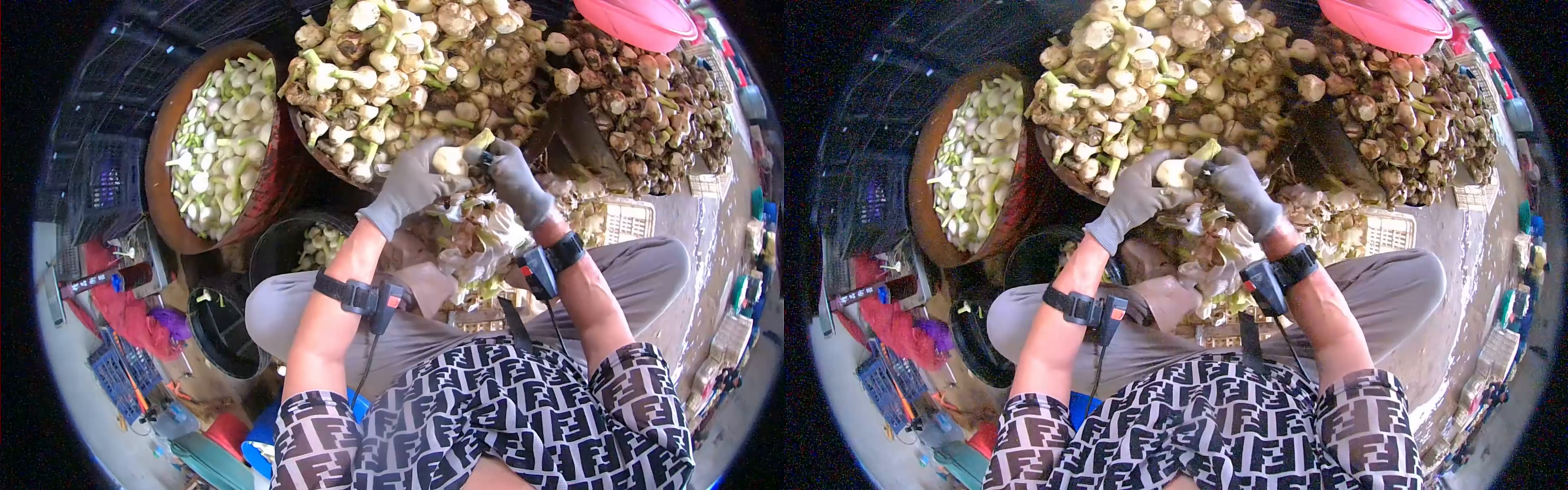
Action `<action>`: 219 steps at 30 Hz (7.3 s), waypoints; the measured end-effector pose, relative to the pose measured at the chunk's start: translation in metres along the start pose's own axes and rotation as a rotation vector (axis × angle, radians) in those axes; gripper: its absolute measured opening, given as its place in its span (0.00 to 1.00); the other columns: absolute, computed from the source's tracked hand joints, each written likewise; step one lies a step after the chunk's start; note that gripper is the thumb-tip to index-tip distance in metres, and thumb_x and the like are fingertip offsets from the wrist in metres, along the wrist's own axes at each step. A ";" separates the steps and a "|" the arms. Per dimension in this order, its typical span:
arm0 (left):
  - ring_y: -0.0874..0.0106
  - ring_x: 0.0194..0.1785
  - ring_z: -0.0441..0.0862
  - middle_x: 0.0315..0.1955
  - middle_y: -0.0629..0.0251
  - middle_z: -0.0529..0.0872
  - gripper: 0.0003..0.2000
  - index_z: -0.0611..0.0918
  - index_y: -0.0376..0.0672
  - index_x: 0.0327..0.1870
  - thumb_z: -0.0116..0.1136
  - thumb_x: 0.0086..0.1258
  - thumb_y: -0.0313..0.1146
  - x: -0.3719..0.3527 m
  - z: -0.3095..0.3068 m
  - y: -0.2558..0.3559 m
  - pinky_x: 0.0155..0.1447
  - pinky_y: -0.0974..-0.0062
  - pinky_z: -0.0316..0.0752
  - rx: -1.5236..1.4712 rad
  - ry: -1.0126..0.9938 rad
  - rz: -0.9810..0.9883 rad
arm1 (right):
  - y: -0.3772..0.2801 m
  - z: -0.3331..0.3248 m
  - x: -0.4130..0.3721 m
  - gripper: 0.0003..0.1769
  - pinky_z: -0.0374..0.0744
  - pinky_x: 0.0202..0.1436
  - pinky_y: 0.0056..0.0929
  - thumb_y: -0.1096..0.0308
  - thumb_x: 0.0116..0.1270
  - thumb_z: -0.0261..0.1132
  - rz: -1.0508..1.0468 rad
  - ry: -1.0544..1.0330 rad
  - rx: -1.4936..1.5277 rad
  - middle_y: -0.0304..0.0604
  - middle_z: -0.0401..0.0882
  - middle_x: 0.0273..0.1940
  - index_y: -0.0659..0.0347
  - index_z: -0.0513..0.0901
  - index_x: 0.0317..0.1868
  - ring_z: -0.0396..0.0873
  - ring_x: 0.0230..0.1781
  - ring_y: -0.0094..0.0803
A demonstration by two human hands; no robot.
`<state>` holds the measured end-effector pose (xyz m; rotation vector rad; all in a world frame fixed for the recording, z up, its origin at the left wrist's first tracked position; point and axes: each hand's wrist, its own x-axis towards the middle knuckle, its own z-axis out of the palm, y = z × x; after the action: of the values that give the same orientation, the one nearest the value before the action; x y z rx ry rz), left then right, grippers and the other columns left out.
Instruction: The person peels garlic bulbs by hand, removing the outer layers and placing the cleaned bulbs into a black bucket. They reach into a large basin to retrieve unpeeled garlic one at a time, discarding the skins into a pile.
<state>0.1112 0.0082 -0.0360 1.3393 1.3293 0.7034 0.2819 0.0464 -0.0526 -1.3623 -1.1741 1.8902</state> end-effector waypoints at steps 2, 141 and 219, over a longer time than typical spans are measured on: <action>0.74 0.44 0.77 0.41 0.58 0.81 0.32 0.72 0.34 0.54 0.71 0.47 0.37 0.003 0.004 -0.006 0.50 0.79 0.71 0.179 0.086 0.057 | -0.003 -0.002 -0.002 0.12 0.66 0.25 0.18 0.65 0.59 0.64 0.009 0.016 -0.134 0.32 0.75 0.25 0.67 0.79 0.33 0.68 0.23 0.17; 0.75 0.30 0.78 0.26 0.62 0.83 0.17 0.80 0.38 0.33 0.65 0.55 0.45 0.021 0.013 -0.056 0.37 0.74 0.72 0.140 0.416 -0.278 | 0.003 -0.014 -0.043 0.09 0.74 0.40 0.21 0.75 0.54 0.62 -0.382 -0.025 -0.452 0.36 0.80 0.34 0.68 0.78 0.37 0.74 0.34 0.20; 0.70 0.41 0.80 0.41 0.59 0.81 0.21 0.74 0.41 0.51 0.63 0.54 0.31 0.007 -0.007 -0.022 0.45 0.78 0.75 -0.014 0.239 0.022 | -0.002 0.014 0.004 0.08 0.72 0.29 0.17 0.71 0.61 0.61 -0.013 -0.021 0.112 0.35 0.79 0.31 0.66 0.78 0.38 0.73 0.26 0.18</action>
<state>0.0995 0.0121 -0.0565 1.2900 1.4972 0.9086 0.2672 0.0459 -0.0512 -1.2756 -1.0677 1.9347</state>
